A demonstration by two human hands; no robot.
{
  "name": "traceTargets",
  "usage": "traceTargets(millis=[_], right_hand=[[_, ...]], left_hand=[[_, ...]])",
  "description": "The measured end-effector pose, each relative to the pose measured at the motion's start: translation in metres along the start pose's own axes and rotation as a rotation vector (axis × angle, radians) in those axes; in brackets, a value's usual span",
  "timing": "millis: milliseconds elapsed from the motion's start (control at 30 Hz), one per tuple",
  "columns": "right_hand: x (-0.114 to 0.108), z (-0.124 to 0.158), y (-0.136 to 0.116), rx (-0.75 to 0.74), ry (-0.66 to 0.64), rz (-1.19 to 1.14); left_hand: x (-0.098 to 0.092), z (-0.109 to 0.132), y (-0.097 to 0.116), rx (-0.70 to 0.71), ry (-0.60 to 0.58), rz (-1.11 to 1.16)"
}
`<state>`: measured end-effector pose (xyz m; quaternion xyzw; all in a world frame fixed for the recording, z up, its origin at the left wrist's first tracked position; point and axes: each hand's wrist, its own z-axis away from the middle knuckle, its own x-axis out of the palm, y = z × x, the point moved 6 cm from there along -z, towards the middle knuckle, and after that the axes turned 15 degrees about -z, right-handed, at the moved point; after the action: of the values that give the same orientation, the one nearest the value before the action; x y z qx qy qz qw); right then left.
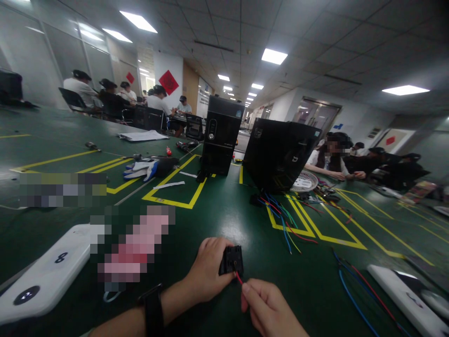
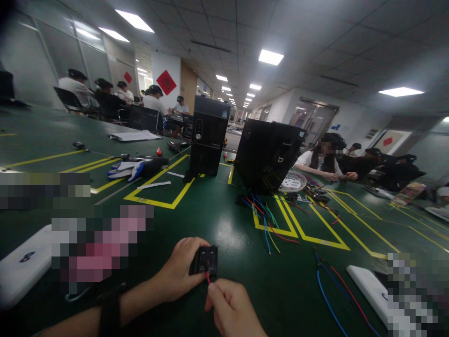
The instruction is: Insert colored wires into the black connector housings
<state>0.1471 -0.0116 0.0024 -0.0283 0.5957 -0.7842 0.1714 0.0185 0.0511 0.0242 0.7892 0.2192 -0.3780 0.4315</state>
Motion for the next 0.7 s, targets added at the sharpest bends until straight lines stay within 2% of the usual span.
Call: traceTargets(millis=[67,133,267,333,467,567,700], right_hand=[[0.004,-0.001,0.002,0.008,-0.014,-0.102],[0.004,-0.001,0.001,-0.029,-0.002,-0.066],[-0.003,0.001,-0.010,-0.144,0.041,0.279],[-0.005,0.002,-0.012,-0.156,0.035,0.449],[-0.008,0.004,-0.010,-0.115,0.019,0.560],[-0.006,0.003,-0.011,-0.137,0.003,0.450],[-0.002,0.002,-0.009,-0.076,0.013,0.064]], left_hand=[[0.000,0.000,0.000,-0.005,-0.005,-0.001],[0.000,0.000,-0.001,-0.014,-0.010,-0.001],[0.000,0.001,-0.001,-0.027,-0.021,0.005],[-0.002,0.001,-0.001,-0.028,-0.020,0.007],[-0.003,0.001,0.000,-0.025,-0.020,0.013],[-0.003,0.000,0.000,-0.021,-0.021,0.019],[-0.002,0.001,0.001,-0.015,-0.023,0.016]])
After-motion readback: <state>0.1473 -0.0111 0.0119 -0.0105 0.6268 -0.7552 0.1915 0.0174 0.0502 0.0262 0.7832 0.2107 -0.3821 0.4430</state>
